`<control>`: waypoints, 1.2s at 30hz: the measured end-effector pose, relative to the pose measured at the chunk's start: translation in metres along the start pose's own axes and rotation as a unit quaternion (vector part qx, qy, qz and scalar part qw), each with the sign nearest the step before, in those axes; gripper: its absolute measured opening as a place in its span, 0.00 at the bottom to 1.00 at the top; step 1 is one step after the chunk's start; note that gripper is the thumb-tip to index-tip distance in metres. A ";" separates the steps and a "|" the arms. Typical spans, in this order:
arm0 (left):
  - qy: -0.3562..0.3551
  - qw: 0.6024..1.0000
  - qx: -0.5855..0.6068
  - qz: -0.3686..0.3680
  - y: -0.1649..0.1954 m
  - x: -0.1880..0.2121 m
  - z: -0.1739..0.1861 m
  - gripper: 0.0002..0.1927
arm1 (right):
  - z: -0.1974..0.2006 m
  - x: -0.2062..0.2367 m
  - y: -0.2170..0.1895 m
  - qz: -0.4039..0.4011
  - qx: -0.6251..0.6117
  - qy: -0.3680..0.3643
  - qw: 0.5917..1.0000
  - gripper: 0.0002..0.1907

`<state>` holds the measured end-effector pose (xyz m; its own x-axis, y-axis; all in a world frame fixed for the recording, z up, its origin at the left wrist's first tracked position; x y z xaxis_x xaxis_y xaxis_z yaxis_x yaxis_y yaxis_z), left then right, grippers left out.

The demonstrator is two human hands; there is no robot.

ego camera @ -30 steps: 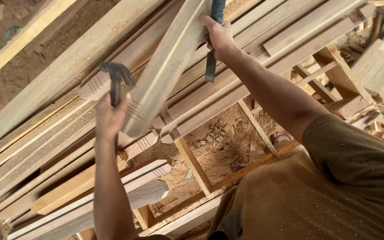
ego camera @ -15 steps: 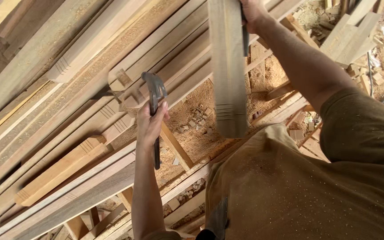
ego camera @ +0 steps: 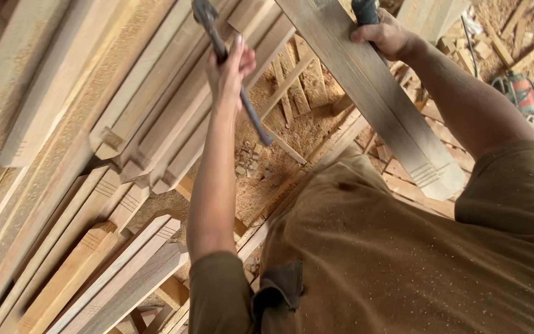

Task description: The person uses a hammer and a metal chisel to repeatedly strike and shape a wooden plank held against a workbench. The person adjusts the plank and tool positions multiple times while continuing to hammer along the edge.

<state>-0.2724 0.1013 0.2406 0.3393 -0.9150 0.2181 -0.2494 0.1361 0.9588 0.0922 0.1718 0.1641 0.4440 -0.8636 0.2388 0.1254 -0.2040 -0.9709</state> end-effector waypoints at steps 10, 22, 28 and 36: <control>0.068 0.982 0.168 0.054 -0.081 -0.061 -0.098 0.28 | 0.026 0.111 0.038 0.009 0.000 -0.074 0.997 0.09; 0.141 0.968 0.206 -0.033 -0.065 -0.022 -0.049 0.22 | 0.044 0.090 0.025 0.024 0.146 -0.153 0.977 0.10; 0.295 0.914 0.260 -0.103 -0.063 0.061 0.050 0.23 | 0.012 -0.009 0.050 0.123 0.145 -0.345 0.919 0.11; 0.526 0.817 0.225 -0.075 -0.136 0.241 0.117 0.25 | -0.107 -0.073 0.062 -0.030 0.489 -0.518 0.702 0.17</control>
<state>-0.2630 -0.1817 0.1416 0.9293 -0.0440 0.3668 -0.3611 -0.3176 0.8768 -0.0275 0.1725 0.0848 0.7553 0.0339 0.6545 0.4950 0.6250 -0.6036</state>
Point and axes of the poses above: each hand's wrist, its own x-axis away from the middle knuckle, its own z-axis out of the back of the hand, y = z × x, the point moved 5 cm from there along -x, towards the middle knuckle, and after that the axes turned 5 degrees about y, right-handed, at the moved point
